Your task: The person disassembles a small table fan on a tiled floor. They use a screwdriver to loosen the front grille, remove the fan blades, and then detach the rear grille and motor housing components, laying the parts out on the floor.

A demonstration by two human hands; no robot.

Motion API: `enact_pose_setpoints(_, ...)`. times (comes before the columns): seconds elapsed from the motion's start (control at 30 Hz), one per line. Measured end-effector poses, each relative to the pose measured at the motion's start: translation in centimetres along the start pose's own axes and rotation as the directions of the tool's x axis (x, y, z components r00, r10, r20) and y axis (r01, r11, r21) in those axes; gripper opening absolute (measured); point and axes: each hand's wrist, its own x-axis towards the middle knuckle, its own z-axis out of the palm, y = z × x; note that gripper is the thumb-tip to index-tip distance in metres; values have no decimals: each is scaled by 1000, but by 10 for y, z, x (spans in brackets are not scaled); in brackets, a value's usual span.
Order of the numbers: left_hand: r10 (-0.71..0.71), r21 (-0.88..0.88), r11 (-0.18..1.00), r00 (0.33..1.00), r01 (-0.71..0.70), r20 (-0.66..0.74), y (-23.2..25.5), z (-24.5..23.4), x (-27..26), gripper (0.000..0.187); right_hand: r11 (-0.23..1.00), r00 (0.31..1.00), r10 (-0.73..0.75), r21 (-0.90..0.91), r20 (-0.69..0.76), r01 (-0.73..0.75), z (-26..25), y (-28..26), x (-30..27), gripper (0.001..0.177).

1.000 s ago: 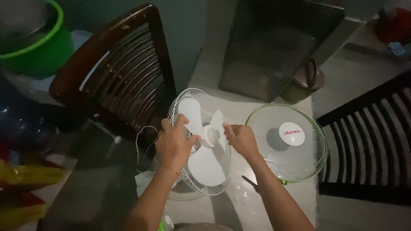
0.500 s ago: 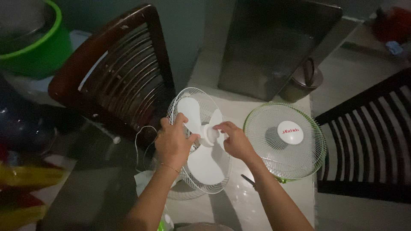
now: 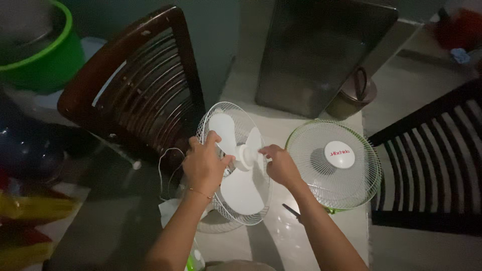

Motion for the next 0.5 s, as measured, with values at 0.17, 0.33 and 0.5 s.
enact_pose_setpoints(0.17,17,-26,1000,1000,-17,-9,-4,3,-2,59,988,990,-139,69,-31,141,2,1,-3,67)
enact_pose_setpoints(0.33,19,-23,1000,1000,-19,5,-4,3,-1,62,995,998,12,96,68,-18,-1,1,11,58)
enact_pose_setpoints(0.5,13,-45,999,1000,-13,10,-2,3,1,61,997,999,-33,77,12,32,12,3,16,38)
